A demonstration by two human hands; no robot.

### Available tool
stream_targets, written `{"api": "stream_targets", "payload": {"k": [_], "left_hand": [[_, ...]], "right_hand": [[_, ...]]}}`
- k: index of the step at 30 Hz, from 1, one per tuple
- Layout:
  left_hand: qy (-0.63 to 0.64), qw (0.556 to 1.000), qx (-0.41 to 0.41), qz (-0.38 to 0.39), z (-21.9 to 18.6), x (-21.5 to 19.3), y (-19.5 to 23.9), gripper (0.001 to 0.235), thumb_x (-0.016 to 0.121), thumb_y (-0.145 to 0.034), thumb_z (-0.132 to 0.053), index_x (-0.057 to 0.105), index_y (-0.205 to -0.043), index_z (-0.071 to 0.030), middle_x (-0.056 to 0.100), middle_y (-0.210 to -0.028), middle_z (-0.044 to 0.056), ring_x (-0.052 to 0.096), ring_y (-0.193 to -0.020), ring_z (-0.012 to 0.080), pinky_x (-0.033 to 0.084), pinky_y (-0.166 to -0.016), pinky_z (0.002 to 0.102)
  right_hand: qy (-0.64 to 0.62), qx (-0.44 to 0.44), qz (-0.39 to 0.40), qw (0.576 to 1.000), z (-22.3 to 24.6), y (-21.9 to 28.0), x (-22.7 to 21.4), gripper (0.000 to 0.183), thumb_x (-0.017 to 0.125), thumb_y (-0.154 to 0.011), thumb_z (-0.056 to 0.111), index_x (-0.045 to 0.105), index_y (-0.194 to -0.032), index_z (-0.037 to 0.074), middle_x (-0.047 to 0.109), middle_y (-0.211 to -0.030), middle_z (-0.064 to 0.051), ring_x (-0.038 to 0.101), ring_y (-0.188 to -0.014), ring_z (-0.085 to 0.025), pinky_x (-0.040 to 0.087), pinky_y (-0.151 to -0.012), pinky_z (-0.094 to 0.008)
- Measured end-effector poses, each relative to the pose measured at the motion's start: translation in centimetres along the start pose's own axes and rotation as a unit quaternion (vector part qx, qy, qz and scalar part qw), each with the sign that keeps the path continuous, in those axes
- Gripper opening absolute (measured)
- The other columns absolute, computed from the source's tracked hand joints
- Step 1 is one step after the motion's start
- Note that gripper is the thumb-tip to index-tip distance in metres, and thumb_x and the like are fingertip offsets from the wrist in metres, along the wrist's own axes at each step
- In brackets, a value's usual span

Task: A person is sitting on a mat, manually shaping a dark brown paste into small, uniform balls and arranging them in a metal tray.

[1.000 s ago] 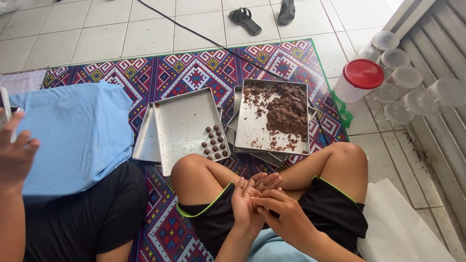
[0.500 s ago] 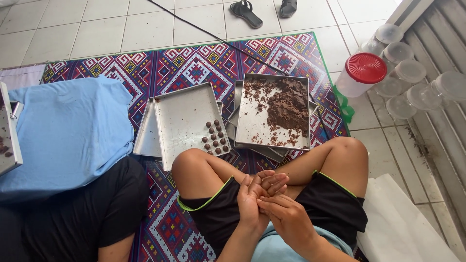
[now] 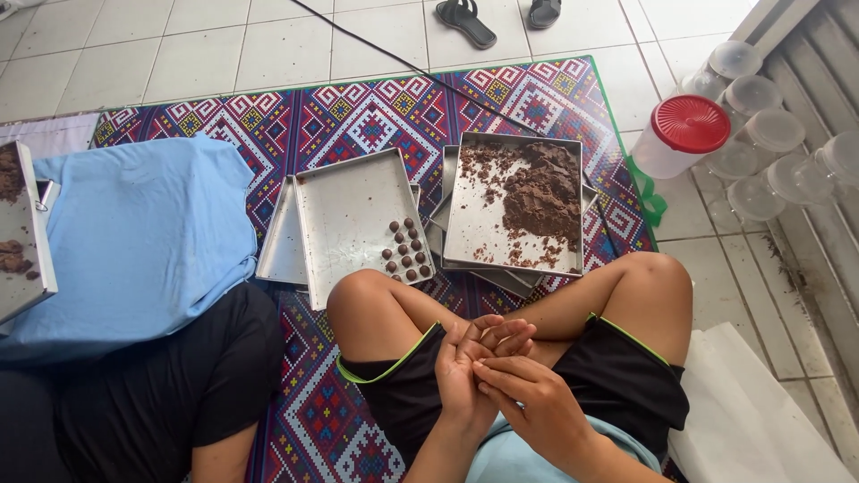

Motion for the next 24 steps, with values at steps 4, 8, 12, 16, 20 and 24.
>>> {"api": "stream_targets", "payload": {"k": [4,8,12,16,20,24], "left_hand": [[0.009,1.0,0.007,0.01,0.1,-0.8,-0.5,0.053,0.029,-0.105,-0.041,0.056,-0.118,0.001,0.069,-0.117,0.029,0.068,-0.117,0.0385,0.057,-0.099,0.042],[-0.026,0.999,-0.001,-0.025,0.5,-1.1,-0.6,0.055,0.028,-0.104,-0.045,0.057,-0.117,0.0,0.072,-0.108,0.028,0.071,-0.108,0.0342,0.057,-0.095,0.04],[-0.008,1.0,-0.008,-0.019,0.5,-1.4,-0.8,0.054,0.026,-0.105,-0.043,0.052,-0.122,0.001,0.067,-0.121,0.027,0.066,-0.119,0.0371,0.055,-0.1,0.045],[0.002,1.0,0.004,0.014,0.1,-1.4,-0.9,0.054,0.025,-0.106,-0.042,0.052,-0.121,0.002,0.066,-0.121,0.028,0.065,-0.12,0.0373,0.055,-0.099,0.044],[-0.014,1.0,-0.008,0.002,-0.3,0.0,-0.4,0.056,0.024,-0.106,-0.043,0.051,-0.124,0.002,0.065,-0.123,0.028,0.064,-0.122,0.0373,0.054,-0.1,0.044],[0.015,1.0,-0.01,0.013,0.0,-0.5,-0.6,0.058,0.023,-0.106,-0.045,0.049,-0.128,0.001,0.063,-0.126,0.028,0.062,-0.125,0.0386,0.052,-0.105,0.046]], "right_hand": [[-0.002,-0.016,-0.008,1.0,-0.8,0.6,0.6,0.025,0.075,-0.076,0.006,0.082,-0.101,0.008,0.083,-0.101,-0.001,0.076,-0.078,-0.016,0.061,-0.072,-0.026],[0.017,-0.024,-0.01,1.0,-1.3,0.9,0.9,0.026,0.074,-0.074,0.003,0.082,-0.098,0.008,0.082,-0.101,-0.001,0.075,-0.079,-0.016,0.061,-0.073,-0.025],[-0.002,0.022,0.038,0.999,-1.2,-0.2,-0.1,0.026,0.079,-0.075,0.011,0.083,-0.1,0.011,0.083,-0.101,0.002,0.076,-0.079,-0.015,0.061,-0.074,-0.026],[-0.007,0.033,0.046,0.998,-0.6,-0.5,0.0,0.027,0.079,-0.069,0.008,0.082,-0.095,0.012,0.082,-0.101,0.003,0.075,-0.081,-0.016,0.061,-0.075,-0.028],[-0.03,0.041,0.047,0.998,-0.3,-0.7,0.1,0.034,0.073,-0.076,0.004,0.078,-0.108,0.013,0.078,-0.102,0.002,0.073,-0.079,-0.015,0.059,-0.069,-0.027],[-0.04,0.04,0.044,0.997,-0.4,-1.0,-0.3,0.028,0.076,-0.076,0.007,0.082,-0.103,0.009,0.082,-0.104,0.002,0.078,-0.083,-0.015,0.062,-0.078,-0.027]]}}
Point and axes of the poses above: each hand's wrist, its own y-axis away from the middle knuckle, its own x-axis out of the palm, z = x × y, the point moved 4 cm from there along -y, towards the middle knuckle
